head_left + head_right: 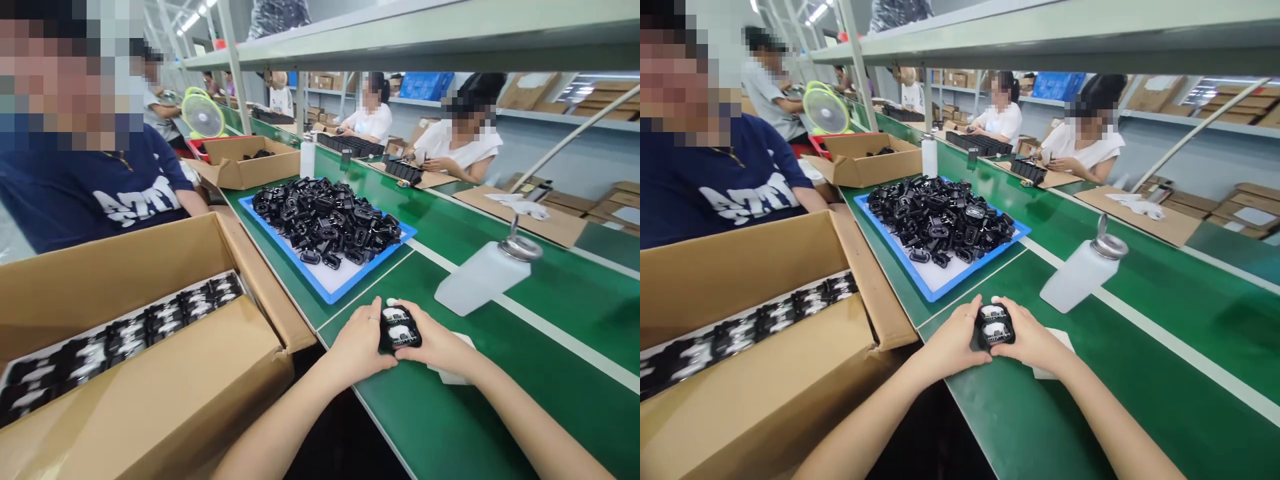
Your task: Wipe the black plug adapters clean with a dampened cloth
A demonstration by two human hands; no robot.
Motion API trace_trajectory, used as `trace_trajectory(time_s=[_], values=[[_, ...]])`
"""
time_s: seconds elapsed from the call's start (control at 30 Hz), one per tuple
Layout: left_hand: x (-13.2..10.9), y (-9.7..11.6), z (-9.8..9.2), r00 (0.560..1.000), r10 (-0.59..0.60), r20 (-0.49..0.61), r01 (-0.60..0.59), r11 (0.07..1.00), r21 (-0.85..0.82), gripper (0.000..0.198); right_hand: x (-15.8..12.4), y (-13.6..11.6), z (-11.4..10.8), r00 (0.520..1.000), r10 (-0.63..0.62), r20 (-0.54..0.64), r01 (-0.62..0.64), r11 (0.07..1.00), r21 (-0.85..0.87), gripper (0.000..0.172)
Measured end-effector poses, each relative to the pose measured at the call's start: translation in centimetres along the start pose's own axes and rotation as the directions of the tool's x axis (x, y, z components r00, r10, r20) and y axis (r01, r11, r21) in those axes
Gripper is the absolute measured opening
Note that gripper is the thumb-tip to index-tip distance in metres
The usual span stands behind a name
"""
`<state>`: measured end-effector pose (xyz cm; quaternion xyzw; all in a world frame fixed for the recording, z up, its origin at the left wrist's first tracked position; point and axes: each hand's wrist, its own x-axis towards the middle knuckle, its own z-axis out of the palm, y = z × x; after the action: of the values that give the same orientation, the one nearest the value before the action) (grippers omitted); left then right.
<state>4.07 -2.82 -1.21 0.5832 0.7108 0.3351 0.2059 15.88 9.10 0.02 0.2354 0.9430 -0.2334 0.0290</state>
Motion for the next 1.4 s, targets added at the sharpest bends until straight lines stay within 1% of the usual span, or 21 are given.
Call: trace_trajectory(time_s=[0.03,0.1,0.17,0.23,0.27,0.33,0.4,0.47,0.57,0.63,0.73,0.77,0.83,0.93,1.0,1.07,1.13,1.2,1.3,1.37,1.4], values=[[-0.1,0.0,-1.0,0.999,-0.006,-0.046,0.010,0.997,0.076,0.075,-0.1,0.2,0.0,1.000,-0.005,0.004,0.005,1.000,-0.012,0.080],[0.1,0.0,-3.4,0.972,-0.060,-0.227,0.112,0.968,0.224,0.055,-0.5,0.7,-0.6,1.000,-0.008,0.030,0.009,0.999,-0.031,0.088],[1.0,-0.3,-5.8,0.880,-0.178,-0.440,0.319,0.907,0.273,0.044,-1.0,1.1,-1.6,0.999,0.014,0.044,-0.014,1.000,-0.007,0.088],[2.4,-1.1,-7.6,0.769,-0.319,-0.553,0.510,0.828,0.232,0.044,-1.4,1.2,-2.7,0.998,0.047,0.036,-0.049,0.997,0.055,0.081],[3.1,-1.6,-8.2,0.734,-0.376,-0.565,0.569,0.796,0.209,0.044,-1.6,1.2,-3.1,0.998,0.060,0.024,-0.062,0.994,0.085,0.078],[4.3,-3.0,-8.9,0.697,-0.464,-0.547,0.633,0.756,0.166,0.037,-1.7,1.0,-3.8,0.997,0.073,-0.012,-0.071,0.989,0.130,0.073],[4.9,-4.2,-9.2,0.685,-0.505,-0.526,0.641,0.760,0.106,0.028,-1.6,0.6,-4.1,0.996,0.069,-0.065,-0.058,0.986,0.157,0.068],[4.9,-5.0,-9.5,0.681,-0.505,-0.530,0.618,0.785,0.045,0.022,-1.1,0.0,-4.3,0.992,0.029,-0.124,-0.006,0.984,0.178,0.063],[4.4,-4.7,-10.1,0.698,-0.455,-0.553,0.547,0.837,0.002,0.018,0.2,-1.2,-4.6,0.978,-0.063,-0.200,0.108,0.968,0.225,0.052],[4.2,-3.8,-10.3,0.720,-0.440,-0.537,0.450,0.885,-0.122,0.015,1.1,-2.2,-4.8,0.961,-0.109,-0.253,0.181,0.942,0.283,0.044],[4.1,-1.9,-10.0,0.800,-0.421,-0.426,0.260,0.885,-0.386,0.015,2.0,-3.5,-4.9,0.934,-0.104,-0.342,0.241,0.891,0.386,0.035],[4.1,-1.2,-9.8,0.831,-0.399,-0.387,0.219,0.875,-0.431,0.014,2.1,-3.8,-4.9,0.926,-0.086,-0.367,0.242,0.882,0.404,0.034],[4.1,0.2,-9.2,0.886,-0.326,-0.328,0.162,0.883,-0.440,0.014,2.1,-4.1,-4.9,0.912,-0.047,-0.408,0.227,0.886,0.405,0.033],[4.1,2.2,-8.0,0.928,-0.211,-0.306,0.122,0.951,-0.283,0.014,1.9,-4.1,-4.8,0.902,-0.051,-0.429,0.210,0.919,0.332,0.036],[4.1,3.3,-7.1,0.939,-0.140,-0.316,0.100,0.985,-0.138,0.013,1.8,-3.9,-4.8,0.907,-0.094,-0.411,0.204,0.951,0.234,0.035],[4.1,3.9,-6.0,0.948,-0.076,-0.309,0.063,0.997,-0.052,0.012,1.7,-3.7,-4.8,0.915,-0.129,-0.382,0.191,0.973,0.127,0.026],[4.1,3.9,-5.0,0.957,-0.043,-0.288,0.032,0.999,-0.042,0.016,1.7,-3.4,-4.6,0.927,-0.140,-0.348,0.164,0.986,0.040,0.015],[3.9,3.2,-4.3,0.963,-0.053,-0.264,0.037,0.997,-0.064,0.023,1.7,-3.0,-4.5,0.942,-0.125,-0.311,0.135,0.991,0.012,0.009],[3.4,1.8,-3.4,0.985,-0.102,-0.140,0.088,0.991,-0.106,0.036,1.7,-2.4,-4.4,0.970,-0.050,-0.236,0.087,0.985,0.149,0.007],[3.1,0.9,-2.9,0.992,-0.120,-0.027,0.115,0.983,-0.143,0.045,1.8,-2.0,-4.5,0.984,0.058,-0.168,0.006,0.934,0.357,0.003],[2.9,0.5,-2.6,0.992,-0.125,0.009,0.125,0.979,-0.162,0.048,1.8,-1.8,-4.5,0.986,0.113,-0.125,-0.042,0.883,0.467,0.004]])
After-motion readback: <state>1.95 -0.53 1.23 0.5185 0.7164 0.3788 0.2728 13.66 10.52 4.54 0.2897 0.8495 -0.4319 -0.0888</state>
